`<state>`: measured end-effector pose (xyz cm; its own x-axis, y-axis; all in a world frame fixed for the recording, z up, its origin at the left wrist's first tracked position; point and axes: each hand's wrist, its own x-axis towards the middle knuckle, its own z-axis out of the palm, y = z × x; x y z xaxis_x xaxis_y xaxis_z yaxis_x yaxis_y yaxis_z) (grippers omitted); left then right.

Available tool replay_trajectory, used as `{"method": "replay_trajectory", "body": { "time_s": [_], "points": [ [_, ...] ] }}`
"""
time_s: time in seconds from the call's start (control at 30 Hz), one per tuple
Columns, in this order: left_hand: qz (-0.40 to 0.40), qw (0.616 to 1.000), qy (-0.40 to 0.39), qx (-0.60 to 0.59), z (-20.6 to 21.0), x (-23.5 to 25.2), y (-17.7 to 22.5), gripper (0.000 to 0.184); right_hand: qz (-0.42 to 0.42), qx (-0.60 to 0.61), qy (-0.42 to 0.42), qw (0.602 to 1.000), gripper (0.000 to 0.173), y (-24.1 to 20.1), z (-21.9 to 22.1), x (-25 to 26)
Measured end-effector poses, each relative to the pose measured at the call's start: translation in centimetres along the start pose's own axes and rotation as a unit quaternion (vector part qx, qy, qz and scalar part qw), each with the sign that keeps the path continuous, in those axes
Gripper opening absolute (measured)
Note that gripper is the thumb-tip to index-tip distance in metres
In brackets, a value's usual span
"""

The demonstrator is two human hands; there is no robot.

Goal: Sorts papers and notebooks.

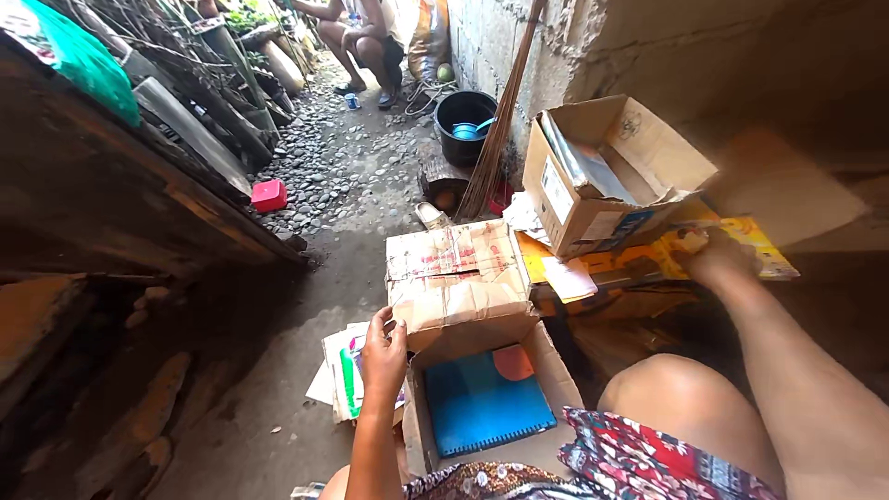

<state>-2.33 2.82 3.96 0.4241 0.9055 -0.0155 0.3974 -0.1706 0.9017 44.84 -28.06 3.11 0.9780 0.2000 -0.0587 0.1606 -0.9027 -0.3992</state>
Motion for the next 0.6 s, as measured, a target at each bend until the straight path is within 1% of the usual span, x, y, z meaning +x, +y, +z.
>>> {"method": "replay_trajectory", "body": {
  "time_s": [0.07, 0.13, 0.23, 0.3, 0.37, 0.43, 0.5, 0.6],
  "points": [
    [0.001, 1.0, 0.002, -0.001, -0.1, 0.0, -0.1, 0.041, -0.025, -0.024, -0.005, 0.999, 0.073, -1.0, -1.1, -1.3],
    [0.0, 1.0, 0.005, -0.002, -0.3, -0.1, -0.1, 0.041, -0.062, -0.049, -0.046, 0.996, 0.062, -2.1, -2.3, -3.1],
    [0.006, 1.0, 0.003, 0.005, -0.4, -0.1, -0.2, 0.042, -0.142, -0.076, -0.185, 0.97, 0.054, -4.8, -3.9, -6.3],
    [0.011, 1.0, -0.002, 0.014, -0.4, -0.1, -0.2, 0.042, -0.2, -0.077, -0.253, 0.943, 0.05, -6.7, -3.8, -8.2],
    [0.01, 1.0, -0.006, 0.019, -0.5, 0.0, -0.1, 0.042, -0.24, -0.087, -0.301, 0.919, 0.048, -8.6, -2.5, -10.0],
    [0.008, 1.0, -0.007, 0.027, -0.5, -0.1, -0.2, 0.042, -0.253, -0.105, -0.341, 0.899, 0.048, -10.4, -0.3, -11.8],
    [0.008, 0.999, -0.007, 0.032, -0.6, -0.3, -0.3, 0.042, -0.248, -0.13, -0.376, 0.883, 0.051, -11.3, 3.0, -13.1],
    [0.01, 0.999, -0.006, 0.045, -1.0, -0.6, -0.4, 0.041, -0.207, -0.211, -0.401, 0.867, 0.058, -11.4, 7.9, -14.6]
  ]
}}
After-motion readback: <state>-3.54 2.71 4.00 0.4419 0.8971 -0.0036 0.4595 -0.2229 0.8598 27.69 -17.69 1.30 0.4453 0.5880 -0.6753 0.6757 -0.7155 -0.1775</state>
